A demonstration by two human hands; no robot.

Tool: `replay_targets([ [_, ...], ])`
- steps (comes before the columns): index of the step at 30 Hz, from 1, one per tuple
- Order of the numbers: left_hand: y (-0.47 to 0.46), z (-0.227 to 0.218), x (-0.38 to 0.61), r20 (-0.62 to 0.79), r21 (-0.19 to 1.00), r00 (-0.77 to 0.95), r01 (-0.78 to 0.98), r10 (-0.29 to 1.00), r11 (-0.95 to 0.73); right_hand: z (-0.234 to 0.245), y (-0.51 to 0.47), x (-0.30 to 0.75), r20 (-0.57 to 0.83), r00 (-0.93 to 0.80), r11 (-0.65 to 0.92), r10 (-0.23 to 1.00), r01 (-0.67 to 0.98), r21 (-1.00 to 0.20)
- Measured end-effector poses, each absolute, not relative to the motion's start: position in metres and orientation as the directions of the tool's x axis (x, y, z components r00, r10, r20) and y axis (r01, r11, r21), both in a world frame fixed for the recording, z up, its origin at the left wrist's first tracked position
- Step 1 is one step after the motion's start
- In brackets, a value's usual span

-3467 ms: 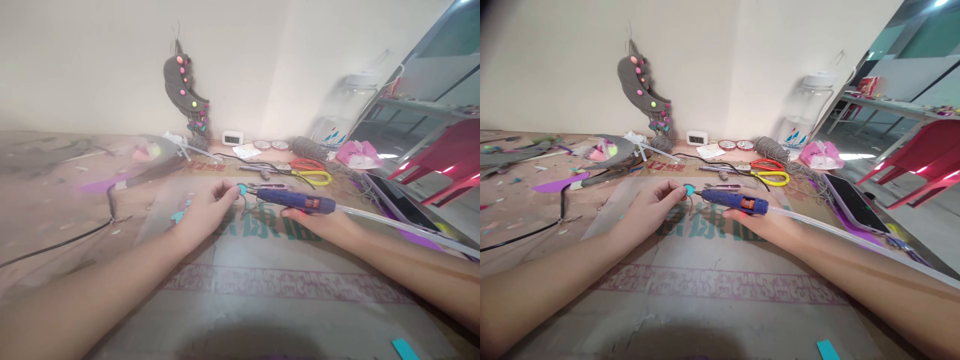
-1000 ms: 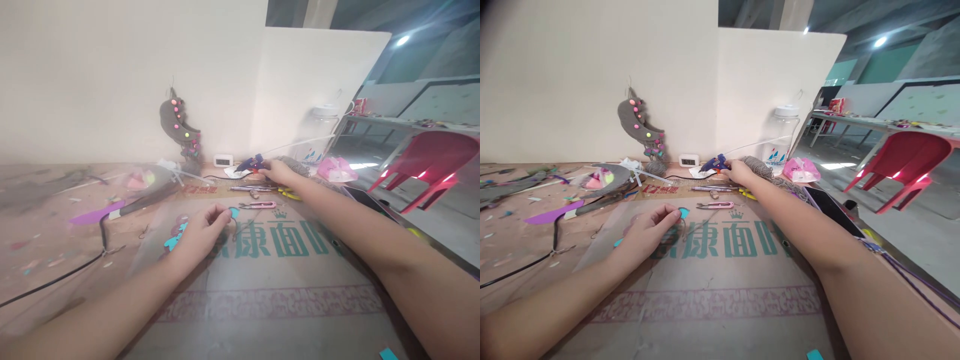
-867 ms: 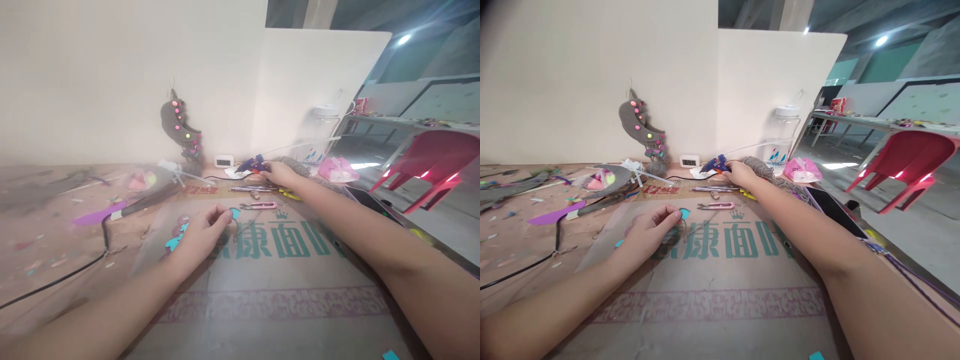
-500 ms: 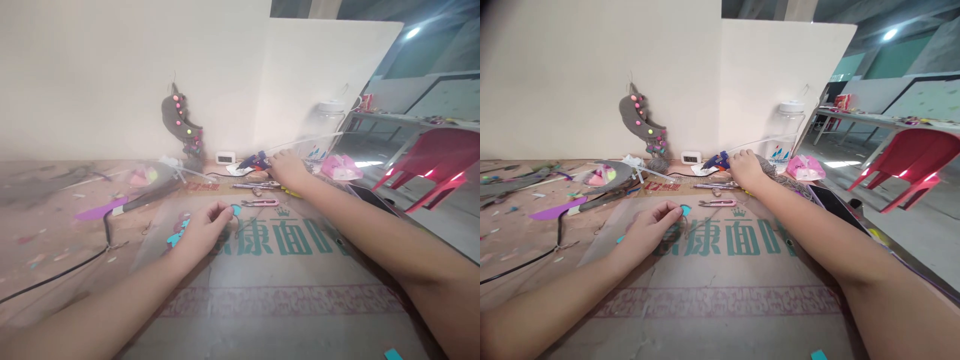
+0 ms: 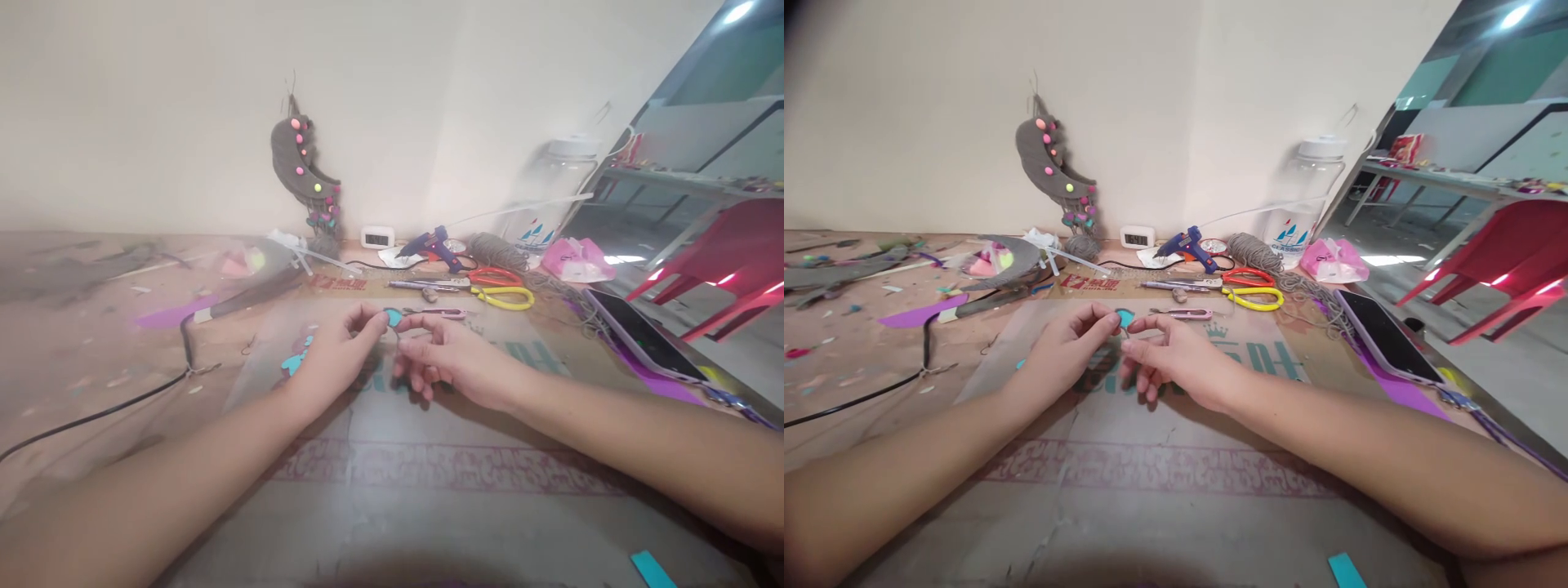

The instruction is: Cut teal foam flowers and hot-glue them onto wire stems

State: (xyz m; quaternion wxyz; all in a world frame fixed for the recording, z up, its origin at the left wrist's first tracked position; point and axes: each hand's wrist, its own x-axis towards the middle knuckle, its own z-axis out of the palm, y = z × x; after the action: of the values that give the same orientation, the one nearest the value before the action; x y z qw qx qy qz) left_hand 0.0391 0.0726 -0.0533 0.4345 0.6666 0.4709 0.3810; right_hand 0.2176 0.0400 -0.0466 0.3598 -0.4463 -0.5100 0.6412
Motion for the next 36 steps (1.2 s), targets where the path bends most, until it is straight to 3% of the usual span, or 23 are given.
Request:
replay_targets([
  [3,0.072,-0.054,0.039,0.086,0.936,0.253,0.312,0.964,-0.166,-0.046,0.046,0.226,-0.158,-0.243,-0.109,0.957,0.205,-0.973],
  [8,0.072,-0.056,0.038,0.117,0.916,0.265,0.343,0.957,-0.207,-0.046,0.053,0.237,0.09,-0.134,0.139,0.987,0.43,-0.892],
  [11,0.072,-0.054,0.038,0.143,0.889,0.271,0.388,0.952,-0.244,-0.05,0.056,0.239,0.167,-0.124,0.205,0.978,0.448,-0.87],
  [21,0.069,-0.051,0.04,0.155,0.858,0.356,0.414,0.921,-0.305,-0.054,0.058,0.24,0.184,-0.137,0.225,0.973,0.415,-0.882],
  [36,0.072,-0.058,0.038,0.128,0.867,0.513,0.358,0.849,-0.347,-0.05,0.054,0.237,0.122,-0.205,0.201,0.971,0.431,-0.879],
])
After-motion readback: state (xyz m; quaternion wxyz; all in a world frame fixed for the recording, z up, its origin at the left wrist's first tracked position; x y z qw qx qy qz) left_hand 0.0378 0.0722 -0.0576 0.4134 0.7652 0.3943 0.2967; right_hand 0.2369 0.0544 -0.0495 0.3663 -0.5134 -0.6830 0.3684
